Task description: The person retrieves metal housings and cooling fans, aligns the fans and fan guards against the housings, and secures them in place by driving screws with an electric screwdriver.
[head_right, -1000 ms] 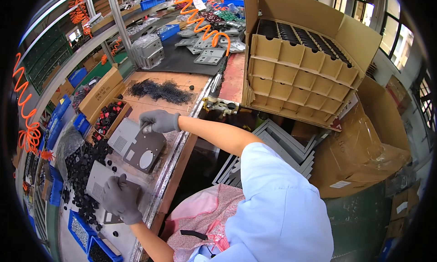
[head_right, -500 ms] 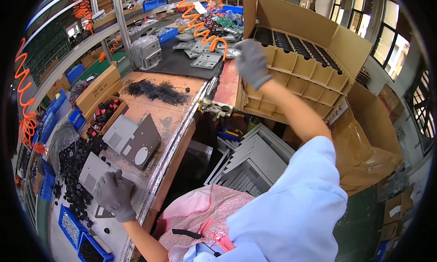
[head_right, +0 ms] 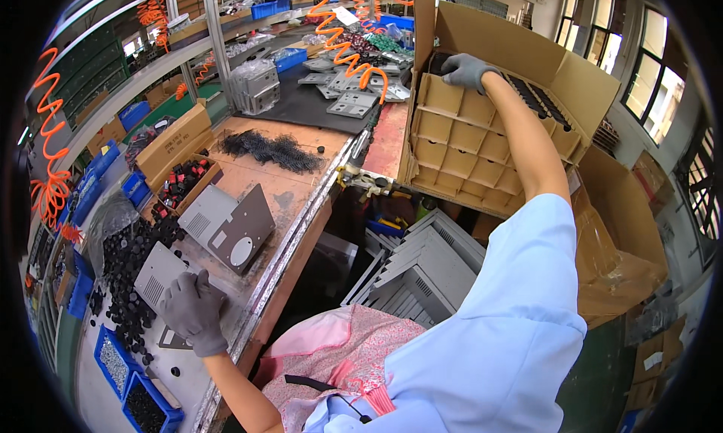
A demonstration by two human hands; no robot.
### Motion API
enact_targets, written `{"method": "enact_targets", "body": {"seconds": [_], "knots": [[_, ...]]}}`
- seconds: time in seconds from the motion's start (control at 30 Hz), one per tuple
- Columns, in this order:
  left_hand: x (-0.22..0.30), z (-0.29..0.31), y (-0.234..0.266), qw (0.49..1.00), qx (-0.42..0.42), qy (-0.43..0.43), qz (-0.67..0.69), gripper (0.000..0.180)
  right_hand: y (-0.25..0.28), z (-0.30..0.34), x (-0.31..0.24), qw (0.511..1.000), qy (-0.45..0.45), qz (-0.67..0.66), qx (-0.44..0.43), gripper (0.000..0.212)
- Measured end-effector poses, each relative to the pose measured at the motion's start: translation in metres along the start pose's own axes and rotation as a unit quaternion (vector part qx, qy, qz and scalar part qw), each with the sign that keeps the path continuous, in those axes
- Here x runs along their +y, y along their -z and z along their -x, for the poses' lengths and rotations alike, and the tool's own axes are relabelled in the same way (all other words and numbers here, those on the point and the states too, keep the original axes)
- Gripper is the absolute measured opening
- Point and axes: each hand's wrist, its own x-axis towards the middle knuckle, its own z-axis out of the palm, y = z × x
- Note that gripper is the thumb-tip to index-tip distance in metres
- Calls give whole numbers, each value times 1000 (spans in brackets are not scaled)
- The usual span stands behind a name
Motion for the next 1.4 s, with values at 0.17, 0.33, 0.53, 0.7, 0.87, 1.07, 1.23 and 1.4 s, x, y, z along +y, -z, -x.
{"method": "enact_targets", "body": {"seconds": [0.17,0.33,0.53,0.7,0.87,1.07,1.23,1.4], "knots": [[-2,0,1,1000,8,1,4,29,32,13,-47,976,-149,-39,-154,50],[-2,-1,1,1000,-5,13,10,26,26,-7,-29,977,-126,-49,-163,55],[-4,1,-4,999,2,9,31,23,22,-19,15,996,5,-88,25,53],[-1,-1,-5,999,-13,7,38,22,42,-25,44,899,59,-328,284,44],[-7,4,1,999,-20,22,23,22,35,-9,3,790,61,-599,115,40],[-4,-2,7,997,-59,17,37,20,-17,61,-122,745,226,-615,-124,43],[9,9,42,964,77,65,245,42,-48,128,-221,715,279,-559,-315,49],[80,58,63,538,-189,309,761,87,-102,174,-277,594,315,-615,-411,58]]}}
